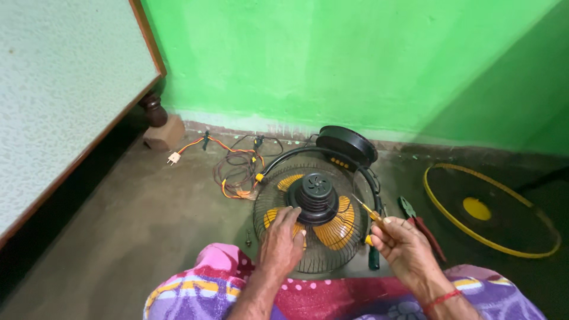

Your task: The person uses a screwdriver to tighten the central hub of a yellow-bladed electric fan. They then reattach the front wire cage and secure it with a screw.

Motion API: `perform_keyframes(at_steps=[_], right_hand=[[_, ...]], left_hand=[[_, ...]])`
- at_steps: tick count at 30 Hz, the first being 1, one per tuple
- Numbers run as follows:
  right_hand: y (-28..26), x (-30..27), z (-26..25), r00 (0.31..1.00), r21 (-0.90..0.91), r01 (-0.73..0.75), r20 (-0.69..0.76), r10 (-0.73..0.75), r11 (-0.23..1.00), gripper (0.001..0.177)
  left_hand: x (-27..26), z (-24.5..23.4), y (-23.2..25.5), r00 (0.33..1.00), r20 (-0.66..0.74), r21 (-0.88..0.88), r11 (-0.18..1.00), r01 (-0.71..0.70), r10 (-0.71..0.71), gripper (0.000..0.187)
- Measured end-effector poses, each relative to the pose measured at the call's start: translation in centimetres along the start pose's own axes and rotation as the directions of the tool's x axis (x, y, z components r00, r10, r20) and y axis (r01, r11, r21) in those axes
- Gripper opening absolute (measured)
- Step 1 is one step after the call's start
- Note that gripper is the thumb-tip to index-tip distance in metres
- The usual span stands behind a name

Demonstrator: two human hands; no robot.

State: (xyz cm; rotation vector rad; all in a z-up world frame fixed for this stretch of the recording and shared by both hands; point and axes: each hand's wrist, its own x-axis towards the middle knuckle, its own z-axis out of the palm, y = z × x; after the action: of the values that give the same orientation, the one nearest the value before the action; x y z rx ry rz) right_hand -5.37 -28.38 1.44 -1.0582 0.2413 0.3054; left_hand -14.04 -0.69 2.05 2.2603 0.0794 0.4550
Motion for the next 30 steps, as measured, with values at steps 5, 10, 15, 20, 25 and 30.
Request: perform_keyframes(at_steps=[5,10,15,20,25,30], right_hand=[[-0.1,-1.5,0.1,1.0,-0.019,0.001,-0.013,-0.002,1.0,0.011],[0.0,-2.1,0.8,0.998,-0.022,-0.019,-0.062,0.017,1.0,0.011],[0.3,-2.5,2.0,0.997,-0.047,-0.023,-0.074,0.019,0.999,0.012],[0.1,-2.9,4.3,0.998,-0.073,0.002,-0.06,-0.006,0.997,0.016],[-0.3,-3.4,6.6,0.995,-0.111,0.027,-0.091,-0.037,0.993,0.017],[0.1,-2.8,8.0,0.997,-0.088,0.044,-0.065,-0.05,0.995,0.016]], left_hand=[[-0.5,-0.2,1.2,1.0,-0.003,-0.01,0.999,0.031,-0.031,0.055],[-0.8,-0.8,2.1,0.999,-0.048,-0.055,0.998,0.0,-0.002,0.055],[-1.2,-1.2,3.1,0.998,-0.014,-0.053,0.997,0.053,-0.054,0.053],[-1.5,-1.9,3.4,0.996,-0.021,-0.068,0.994,0.08,-0.081,0.051],[-1.5,-2.8,3.5,0.994,-0.01,-0.096,0.989,0.112,-0.113,0.052],[-1.4,-3.6,3.8,0.981,0.011,-0.132,0.972,0.192,-0.193,0.052]])
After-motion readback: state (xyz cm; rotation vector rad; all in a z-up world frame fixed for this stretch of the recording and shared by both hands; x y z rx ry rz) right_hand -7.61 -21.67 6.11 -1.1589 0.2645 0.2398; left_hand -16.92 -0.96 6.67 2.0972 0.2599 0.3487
